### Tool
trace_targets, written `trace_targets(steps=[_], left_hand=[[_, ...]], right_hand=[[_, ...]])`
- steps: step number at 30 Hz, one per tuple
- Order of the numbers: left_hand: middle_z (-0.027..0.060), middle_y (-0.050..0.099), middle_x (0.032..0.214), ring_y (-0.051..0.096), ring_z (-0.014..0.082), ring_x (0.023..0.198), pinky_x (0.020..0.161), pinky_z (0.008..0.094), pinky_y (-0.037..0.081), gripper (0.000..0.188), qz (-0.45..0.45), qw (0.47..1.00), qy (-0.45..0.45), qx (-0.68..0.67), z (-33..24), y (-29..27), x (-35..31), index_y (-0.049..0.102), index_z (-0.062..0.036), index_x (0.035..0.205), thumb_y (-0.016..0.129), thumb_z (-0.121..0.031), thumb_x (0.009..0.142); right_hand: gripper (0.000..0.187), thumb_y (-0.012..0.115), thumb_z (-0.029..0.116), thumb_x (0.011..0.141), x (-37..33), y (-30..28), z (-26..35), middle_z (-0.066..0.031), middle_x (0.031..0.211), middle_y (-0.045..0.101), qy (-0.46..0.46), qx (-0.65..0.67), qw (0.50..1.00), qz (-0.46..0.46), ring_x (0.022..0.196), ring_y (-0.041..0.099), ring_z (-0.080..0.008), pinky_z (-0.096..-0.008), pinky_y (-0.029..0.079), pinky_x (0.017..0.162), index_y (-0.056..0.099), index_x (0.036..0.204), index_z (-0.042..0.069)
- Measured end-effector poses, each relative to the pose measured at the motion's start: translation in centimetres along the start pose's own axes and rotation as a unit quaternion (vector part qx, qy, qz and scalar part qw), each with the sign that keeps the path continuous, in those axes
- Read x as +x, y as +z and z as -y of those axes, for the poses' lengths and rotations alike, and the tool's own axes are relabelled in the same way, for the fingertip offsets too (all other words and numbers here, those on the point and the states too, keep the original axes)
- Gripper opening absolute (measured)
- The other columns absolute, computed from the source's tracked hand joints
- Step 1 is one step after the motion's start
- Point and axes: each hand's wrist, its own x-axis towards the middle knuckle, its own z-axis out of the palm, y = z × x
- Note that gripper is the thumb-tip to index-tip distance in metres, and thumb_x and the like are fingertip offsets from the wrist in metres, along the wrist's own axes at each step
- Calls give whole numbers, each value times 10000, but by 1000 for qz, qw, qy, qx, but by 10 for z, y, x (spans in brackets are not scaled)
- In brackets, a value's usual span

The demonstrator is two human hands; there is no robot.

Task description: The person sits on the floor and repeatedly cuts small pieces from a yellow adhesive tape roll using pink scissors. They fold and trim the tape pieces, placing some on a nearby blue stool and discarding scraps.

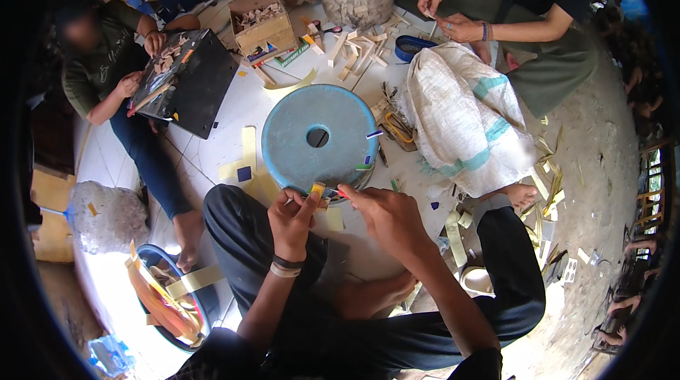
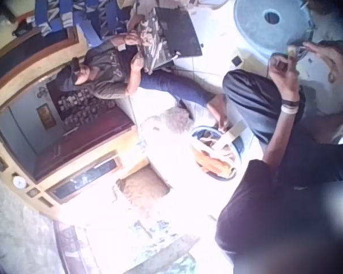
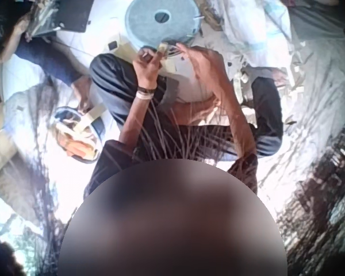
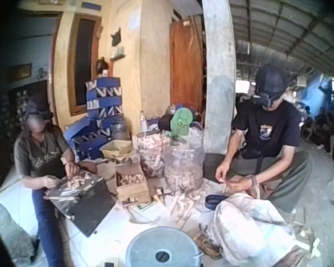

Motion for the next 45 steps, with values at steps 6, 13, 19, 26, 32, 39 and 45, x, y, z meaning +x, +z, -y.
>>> trace_targets(steps=[6, 13, 19, 26, 32, 39, 45], left_hand=[[121, 737, 799, 686, 101, 664, 479, 208, 426, 273, -1, 1000, 3, 4, 2, 1, 2, 488, -69, 837, 742, -42, 931], [109, 733, 792, 706, 107, 699, 478, 201, 417, 278, -8, 1000, 4, 4, 1, 1, 0, 488, -75, 836, 749, -43, 926], [112, 734, 793, 703, 100, 702, 471, 197, 405, 282, -2, 1000, 4, 1, 1, 1, 0, 486, -74, 835, 752, -45, 925], [93, 715, 804, 720, 138, 765, 628, 224, 491, 266, -11, 1000, 8, 14, 0, 3, 0, 491, -66, 837, 735, -22, 934], [70, 700, 803, 728, 155, 787, 692, 245, 506, 275, -5, 1000, -8, -1, -3, 0, 3, 497, -74, 803, 730, -14, 936], [25, 665, 774, 726, 145, 766, 668, 235, 489, 293, -15, 1000, 14, -10, -2, 2, 5, 489, -85, 802, 744, -5, 922], [25, 670, 758, 712, 127, 740, 619, 228, 453, 298, -19, 1000, 14, -18, -2, 5, 3, 489, -94, 803, 750, -5, 917]], right_hand=[[489, 640, -40, 908, 0, 0, -6, -128, 918, 721, 4, 13, 1000, 9, 623, 689, -207, -326, 587, 520, 637, 1372, 115], [559, 658, -60, 863, -1, 1, -5, -119, 911, 722, 2, -25, 1000, 17, 679, 704, -230, -343, 594, 576, 624, 1387, 129], [672, 672, -86, 750, -2, 1, -1, -120, 885, 711, -9, -63, 998, 12, 751, 709, -285, -391, 586, 660, 617, 1387, 121], [615, 624, -81, 771, -1, 5, 4, -121, 900, 703, -6, -85, 996, 14, 775, 700, -315, -410, 582, 692, 628, 1359, 98], [592, 613, -60, 783, 4, 7, 1, -138, 907, 702, -27, -99, 994, 21, 750, 688, -323, -421, 575, 683, 629, 1358, 81], [535, 625, -14, 808, 9, 4, -9, -132, 871, 695, -64, -100, 993, 12, 714, 696, -314, -413, 574, 640, 642, 1337, 66], [518, 624, -3, 819, 1, 1, -13, -136, 885, 707, -53, -98, 994, 19, 711, 702, -315, -421, 576, 634, 639, 1334, 50]])
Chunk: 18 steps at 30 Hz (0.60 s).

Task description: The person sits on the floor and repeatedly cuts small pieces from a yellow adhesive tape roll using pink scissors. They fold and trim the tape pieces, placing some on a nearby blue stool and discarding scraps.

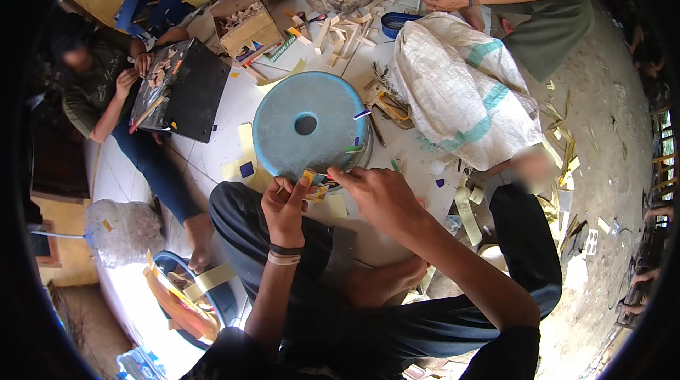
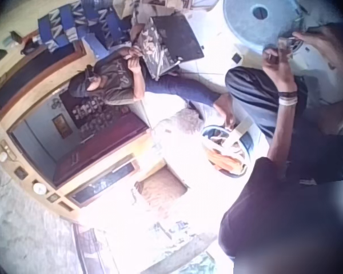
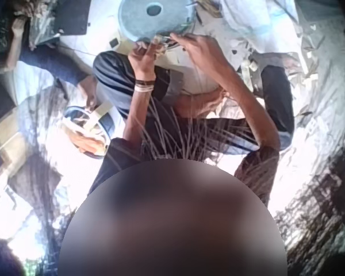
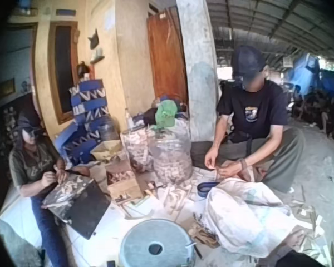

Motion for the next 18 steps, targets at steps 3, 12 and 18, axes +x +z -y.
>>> trace_targets(steps=[3, 12, 18], left_hand=[[27, 674, 746, 704, 121, 726, 596, 225, 426, 297, -5, 1000, -3, 7, 0, 1, -1, 492, -98, 796, 747, -7, 918], [45, 676, 753, 709, 136, 733, 670, 237, 486, 300, 7, 999, -7, 32, -2, -2, 2, 487, -81, 786, 744, 7, 913], [35, 651, 756, 710, 146, 740, 693, 245, 499, 287, 4, 999, 1, 40, -2, 0, 1, 492, -71, 792, 738, 7, 916]], right_hand=[[542, 631, -18, 801, -3, 5, 3, -141, 902, 713, 1, 17, 1000, -24, 717, 702, -322, -424, 577, 642, 628, 1340, 37], [513, 625, -20, 837, -6, 5, 15, -153, 857, 694, 46, 26, 999, -1, 734, 698, -322, -415, 571, 637, 619, 1346, 45], [579, 652, 3, 819, -12, 14, 16, -126, 833, 666, 33, -14, 999, -9, 706, 695, -290, -395, 570, 586, 570, 1391, 31]])
